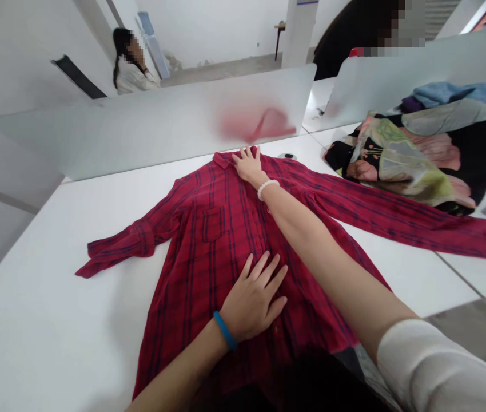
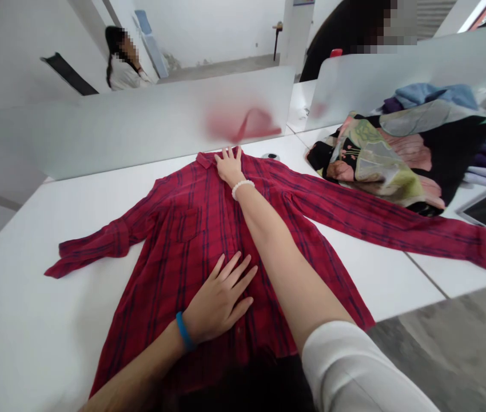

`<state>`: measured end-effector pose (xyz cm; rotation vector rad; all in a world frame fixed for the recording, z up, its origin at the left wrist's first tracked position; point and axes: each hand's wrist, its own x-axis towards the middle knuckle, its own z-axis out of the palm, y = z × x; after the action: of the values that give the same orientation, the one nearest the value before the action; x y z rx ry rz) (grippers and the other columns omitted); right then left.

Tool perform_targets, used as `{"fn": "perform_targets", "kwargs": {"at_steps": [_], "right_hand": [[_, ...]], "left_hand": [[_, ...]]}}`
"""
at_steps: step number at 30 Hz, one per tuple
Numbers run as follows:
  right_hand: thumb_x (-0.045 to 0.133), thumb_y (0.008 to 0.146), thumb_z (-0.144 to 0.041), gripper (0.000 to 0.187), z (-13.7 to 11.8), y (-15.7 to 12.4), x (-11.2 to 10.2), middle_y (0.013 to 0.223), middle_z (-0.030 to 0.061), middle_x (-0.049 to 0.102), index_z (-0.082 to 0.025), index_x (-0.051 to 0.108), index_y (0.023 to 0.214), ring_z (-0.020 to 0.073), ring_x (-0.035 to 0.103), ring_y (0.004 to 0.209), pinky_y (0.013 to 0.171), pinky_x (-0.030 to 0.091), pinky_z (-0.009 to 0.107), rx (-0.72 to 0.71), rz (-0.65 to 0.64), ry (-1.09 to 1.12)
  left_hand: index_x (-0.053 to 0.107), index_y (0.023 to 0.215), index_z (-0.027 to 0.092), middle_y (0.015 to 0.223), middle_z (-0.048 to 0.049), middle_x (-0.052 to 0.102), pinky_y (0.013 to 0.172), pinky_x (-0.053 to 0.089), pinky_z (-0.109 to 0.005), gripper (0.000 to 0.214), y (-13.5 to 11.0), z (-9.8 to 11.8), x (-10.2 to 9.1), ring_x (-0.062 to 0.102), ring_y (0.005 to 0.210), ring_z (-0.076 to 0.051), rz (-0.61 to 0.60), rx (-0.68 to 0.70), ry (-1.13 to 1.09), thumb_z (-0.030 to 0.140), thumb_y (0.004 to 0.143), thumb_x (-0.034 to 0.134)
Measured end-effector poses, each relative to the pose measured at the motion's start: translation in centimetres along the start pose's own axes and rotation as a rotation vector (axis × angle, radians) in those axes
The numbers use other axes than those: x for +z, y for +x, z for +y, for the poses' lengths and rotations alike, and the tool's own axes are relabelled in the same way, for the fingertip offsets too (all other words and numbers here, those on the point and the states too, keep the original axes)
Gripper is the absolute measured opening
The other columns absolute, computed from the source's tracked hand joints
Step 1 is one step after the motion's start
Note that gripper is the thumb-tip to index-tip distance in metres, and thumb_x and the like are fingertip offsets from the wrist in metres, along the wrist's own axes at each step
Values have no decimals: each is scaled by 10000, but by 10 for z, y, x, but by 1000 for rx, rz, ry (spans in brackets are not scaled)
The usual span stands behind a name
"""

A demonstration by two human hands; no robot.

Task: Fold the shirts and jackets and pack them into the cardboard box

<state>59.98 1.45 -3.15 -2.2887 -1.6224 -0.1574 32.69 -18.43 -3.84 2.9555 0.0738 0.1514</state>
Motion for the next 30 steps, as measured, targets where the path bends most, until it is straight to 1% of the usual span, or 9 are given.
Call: {"fn": "perform_targets", "kwargs": {"at_steps": [4, 9, 11, 14, 17, 19, 24, 27, 30], "right_hand": [[325, 943, -229, 426, 26, -42, -45, 1529, 99, 246, -157, 503, 1323, 353, 103, 1418, 1065, -37, 686, -106, 119, 5], [382, 931, -304, 381, 59, -182, -112, 1432, 66, 428, -196, 590, 1231, 308, 285, 1376, 1090, 215, 599, -80, -15, 136], [389, 918, -327, 357, 65, -250, -133, 1300, 71, 565, -225, 627, 1163, 255, 462, 1269, 1038, 372, 493, 33, -6, 281], [417, 885, -428, 322, 70, -350, -150, 1002, 81, 695, -267, 651, 1036, 204, 667, 932, 857, 519, 399, 378, 115, 540], [471, 835, -508, 278, 74, -436, -147, 778, 81, 685, -285, 638, 824, 200, 677, 736, 750, 551, 392, 701, 391, 662], [509, 801, -540, 298, 78, -476, -137, 733, 93, 672, -287, 603, 673, 213, 670, 710, 727, 557, 405, 808, 503, 734], [533, 743, -624, 325, 76, -510, -109, 865, 108, 683, -319, 646, 763, 244, 671, 881, 699, 568, 405, 865, 422, 804], [549, 810, -582, 337, 66, -510, -100, 1043, 83, 633, -308, 637, 984, 219, 631, 981, 683, 559, 351, 836, 309, 768], [573, 882, -415, 340, 70, -513, -101, 1120, 61, 591, -183, 584, 1130, 200, 603, 968, 764, 537, 350, 790, 288, 762]], "left_hand": [[350, 1414, 152, 1494, -122, 336, 1113, 229, -535, 519, 1, -1, 1, 197, 1411, -282, 50, 21, 11, 386, 951, 365], [367, 1406, 119, 1489, -139, 336, 1118, 214, -538, 496, 1, -2, 3, 201, 1409, -290, 73, 70, 30, 351, 969, 326], [368, 1407, 122, 1490, -136, 334, 1120, 209, -540, 499, 1, -2, 5, 202, 1408, -290, 59, 63, 34, 360, 973, 309], [371, 1407, 129, 1493, -131, 329, 1125, 192, -542, 503, 4, -2, 6, 181, 1414, -286, 46, 46, 41, 375, 978, 277], [351, 1417, 128, 1514, -133, 280, 1127, 199, -527, 515, 3, -5, -1, 146, 1421, -280, 7, 41, 21, 382, 983, 237], [314, 1432, 116, 1524, -144, 246, 1121, 237, -498, 542, -6, -7, -10, 143, 1421, -271, -21, 24, -3, 404, 982, 223], [374, 1405, 129, 1461, -150, 381, 1084, 317, -510, 543, -66, -5, -26, 289, 1379, -279, 74, -163, 89, 427, 969, 248], [486, 1333, 116, 1391, -201, 459, 1033, 319, -616, 528, -109, 9, -16, 307, 1358, -363, 216, -342, 228, 416, 951, 279], [589, 1238, 123, 1354, -208, 497, 977, 341, -664, 495, -141, 26, 1, 276, 1361, -402, 250, -421, 302, 318, 940, 245]]}}
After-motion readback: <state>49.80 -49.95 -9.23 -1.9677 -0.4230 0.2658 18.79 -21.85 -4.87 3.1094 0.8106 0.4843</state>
